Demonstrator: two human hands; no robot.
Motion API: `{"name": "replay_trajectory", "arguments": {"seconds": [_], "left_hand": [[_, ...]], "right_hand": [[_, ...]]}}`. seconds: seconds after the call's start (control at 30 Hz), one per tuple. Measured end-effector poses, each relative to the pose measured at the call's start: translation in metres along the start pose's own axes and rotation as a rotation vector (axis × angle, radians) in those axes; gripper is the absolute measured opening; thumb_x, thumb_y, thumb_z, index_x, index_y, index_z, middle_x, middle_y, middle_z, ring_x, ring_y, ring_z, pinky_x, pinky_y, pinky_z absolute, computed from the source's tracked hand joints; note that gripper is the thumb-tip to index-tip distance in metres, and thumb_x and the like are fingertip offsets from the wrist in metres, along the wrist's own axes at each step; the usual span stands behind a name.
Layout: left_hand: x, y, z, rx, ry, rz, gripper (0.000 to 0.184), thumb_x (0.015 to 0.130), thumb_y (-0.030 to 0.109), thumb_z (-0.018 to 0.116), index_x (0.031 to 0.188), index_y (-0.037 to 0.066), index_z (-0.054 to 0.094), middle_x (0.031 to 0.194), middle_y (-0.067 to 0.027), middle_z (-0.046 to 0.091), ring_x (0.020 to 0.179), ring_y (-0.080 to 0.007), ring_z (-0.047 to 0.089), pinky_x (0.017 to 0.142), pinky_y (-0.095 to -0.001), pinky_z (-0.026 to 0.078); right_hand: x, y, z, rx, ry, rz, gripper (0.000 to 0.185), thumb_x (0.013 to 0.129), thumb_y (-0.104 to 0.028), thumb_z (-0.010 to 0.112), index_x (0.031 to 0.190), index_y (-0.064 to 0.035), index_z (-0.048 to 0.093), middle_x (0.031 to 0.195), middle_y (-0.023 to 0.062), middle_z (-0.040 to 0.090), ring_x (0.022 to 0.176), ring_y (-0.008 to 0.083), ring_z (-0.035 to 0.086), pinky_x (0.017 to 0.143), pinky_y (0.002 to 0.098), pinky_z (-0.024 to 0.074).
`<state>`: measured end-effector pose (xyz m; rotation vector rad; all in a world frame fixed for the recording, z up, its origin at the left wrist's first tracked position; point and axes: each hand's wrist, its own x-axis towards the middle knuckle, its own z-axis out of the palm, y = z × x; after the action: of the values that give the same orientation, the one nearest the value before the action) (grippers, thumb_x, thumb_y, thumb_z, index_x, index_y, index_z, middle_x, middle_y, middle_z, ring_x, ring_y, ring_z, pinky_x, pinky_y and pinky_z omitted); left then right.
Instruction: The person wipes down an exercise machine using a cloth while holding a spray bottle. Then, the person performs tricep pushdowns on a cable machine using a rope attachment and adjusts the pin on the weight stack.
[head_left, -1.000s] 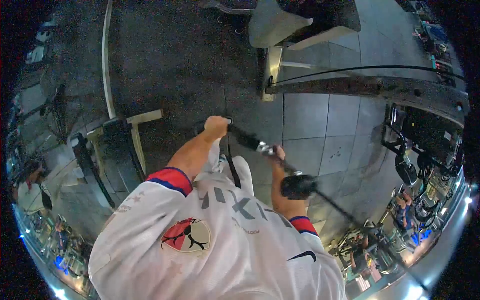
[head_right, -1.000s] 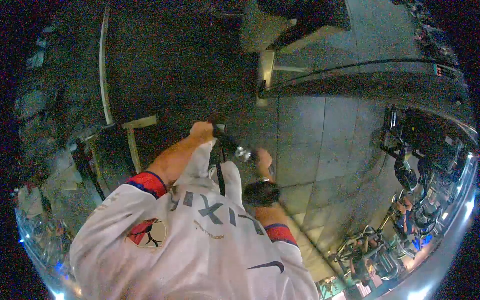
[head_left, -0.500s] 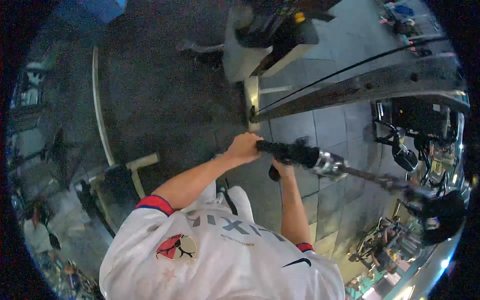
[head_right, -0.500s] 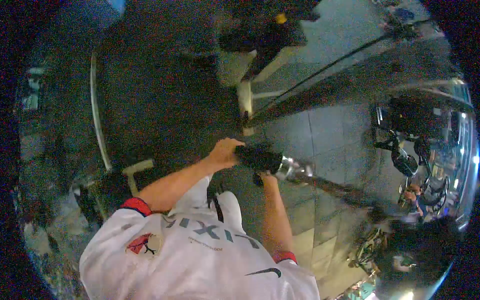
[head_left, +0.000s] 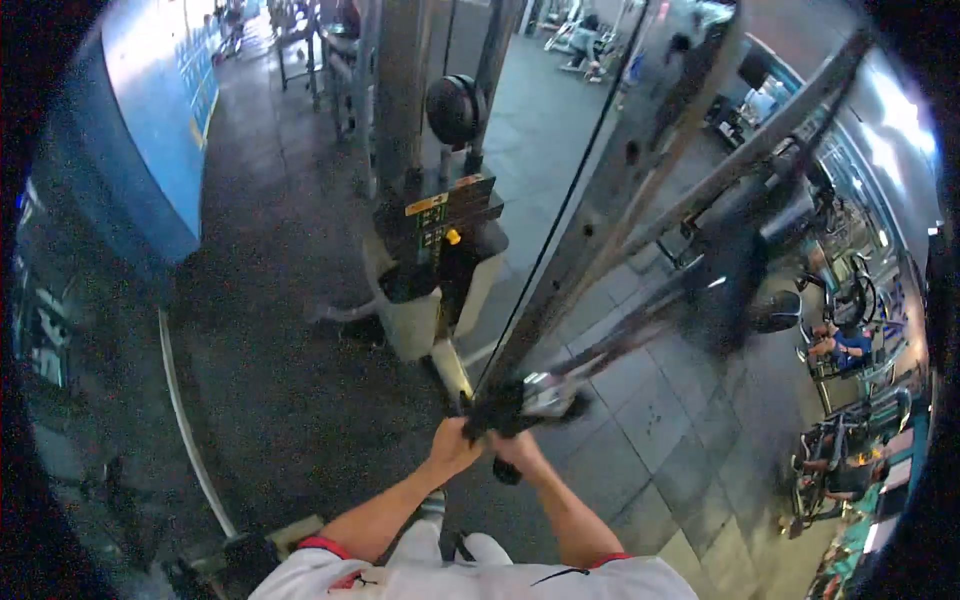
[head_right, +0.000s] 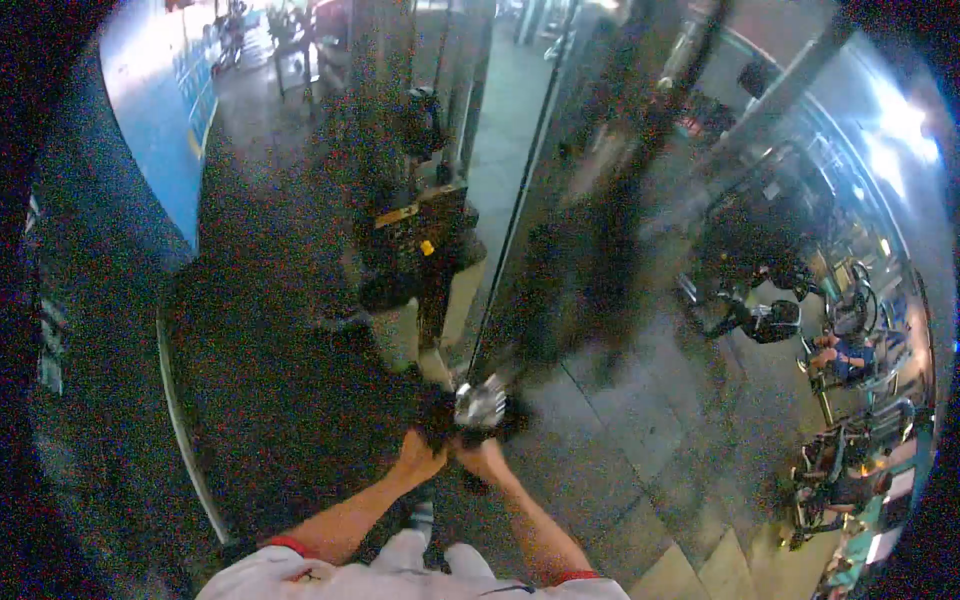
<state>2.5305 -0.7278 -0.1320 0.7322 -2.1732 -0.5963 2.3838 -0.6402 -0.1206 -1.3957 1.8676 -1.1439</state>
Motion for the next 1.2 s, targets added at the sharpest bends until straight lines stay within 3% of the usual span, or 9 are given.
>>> {"name": "replay_trajectory", "arguments": {"seconds": [0.13,0.2,0.27,0.53,0.73,0.87,0.97,1.07,1.2], "left_hand": [[-0.089,-0.037,-0.004,0.048,-0.433,-0.706,0.034,0.074,0.031,0.061,0.086,0.0,0.062,0.083,-0.0252,0.063,0.081,-0.0436,0.06,0.07,-0.048,0.048],[-0.16,-0.058,-0.009,0.145,-0.703,-0.731,0.041,0.074,0.039,0.058,0.087,0.001,0.065,0.084,-0.0232,0.064,0.085,-0.0405,0.061,0.074,-0.0457,0.05],[-0.212,-0.081,0.01,0.291,-0.807,-0.714,0.038,0.072,0.037,0.058,0.085,0.002,0.066,0.085,-0.0217,0.065,0.084,-0.0376,0.063,0.073,-0.0447,0.05],[-0.115,-0.081,0.004,0.208,-0.951,-0.761,0.037,0.071,0.036,0.058,0.085,0.003,0.066,0.089,-0.0212,0.064,0.085,-0.0354,0.062,0.077,-0.0417,0.05],[-0.005,0.0,-0.026,-0.085,-0.523,-0.55,0.03,0.079,0.027,0.054,0.091,0.001,0.063,0.089,-0.0187,0.063,0.082,-0.0368,0.061,0.073,-0.042,0.05],[0.032,0.017,-0.036,0.034,-0.213,-0.102,0.016,0.084,0.013,0.051,0.087,0.001,0.061,0.087,-0.0139,0.064,0.079,-0.0316,0.061,0.071,-0.0408,0.047],[0.078,0.077,-0.089,-0.08,-0.023,-0.08,0.019,0.091,0.01,0.045,0.079,0.002,0.059,0.077,-0.0112,0.061,0.071,-0.0299,0.058,0.069,-0.0398,0.044],[0.095,0.114,-0.129,-0.385,-0.149,-0.516,0.022,0.094,0.016,0.046,0.077,0.003,0.052,0.067,-0.0069,0.055,0.063,-0.021,0.056,0.057,-0.0338,0.044],[0.061,0.103,-0.066,-0.585,0.23,-0.705,0.022,0.095,0.019,0.045,0.079,0.005,0.05,0.065,-0.0034,0.054,0.054,-0.0122,0.053,0.051,-0.0284,0.04]], "right_hand": [[-0.037,0.136,0.072,-0.87,-0.677,0.113,0.043,0.079,-0.045,0.06,0.097,-0.006,0.062,0.1,0.015,0.062,0.095,0.033,0.058,0.072,0.0396,0.0513],[-0.109,0.153,0.068,-0.584,-0.273,0.074,0.034,0.081,-0.041,0.052,0.091,-0.012,0.068,0.089,0.012,0.066,0.087,0.0296,0.064,0.075,0.0453,0.0494],[-0.104,0.152,0.073,-0.822,-0.725,0.68,0.034,0.077,-0.038,0.057,0.096,-0.0118,0.068,0.094,0.0123,0.066,0.091,0.03,0.064,0.076,0.0439,0.0502],[-0.043,0.106,0.054,-0.634,-0.605,0.502,0.048,0.07,-0.046,0.064,0.098,-0.0079,0.065,0.099,0.0175,0.064,0.09,0.035,0.063,0.075,0.045,0.0507],[0.023,0.105,0.043,-0.452,-0.206,-0.028,0.034,0.077,-0.032,0.063,0.096,-0.0036,0.061,0.09,0.0203,0.063,0.081,0.0347,0.063,0.064,0.0432,0.0494],[0.053,-0.065,-0.026,0.162,-0.145,-0.115,0.022,0.08,-0.02,0.063,0.092,-0.0023,0.06,0.08,0.0183,0.061,0.068,0.0314,0.059,0.06,0.0398,0.0485],[0.066,-0.139,-0.063,0.22,-0.096,-0.365,0.022,0.079,-0.017,0.066,0.093,-0.0012,0.059,0.082,0.0159,0.063,0.073,0.029,0.06,0.065,0.0376,0.0481],[0.063,-0.159,-0.08,0.212,-0.201,-0.306,0.022,0.078,-0.015,0.066,0.092,0.0002,0.06,0.08,0.0176,0.063,0.076,0.0288,0.062,0.068,0.0364,0.0473],[0.05,-0.128,-0.079,0.431,-0.322,-0.131,0.028,0.075,-0.022,0.069,0.079,0.0046,0.061,0.076,0.0245,0.06,0.072,0.0324,0.061,0.065,0.0371,0.0466]]}}
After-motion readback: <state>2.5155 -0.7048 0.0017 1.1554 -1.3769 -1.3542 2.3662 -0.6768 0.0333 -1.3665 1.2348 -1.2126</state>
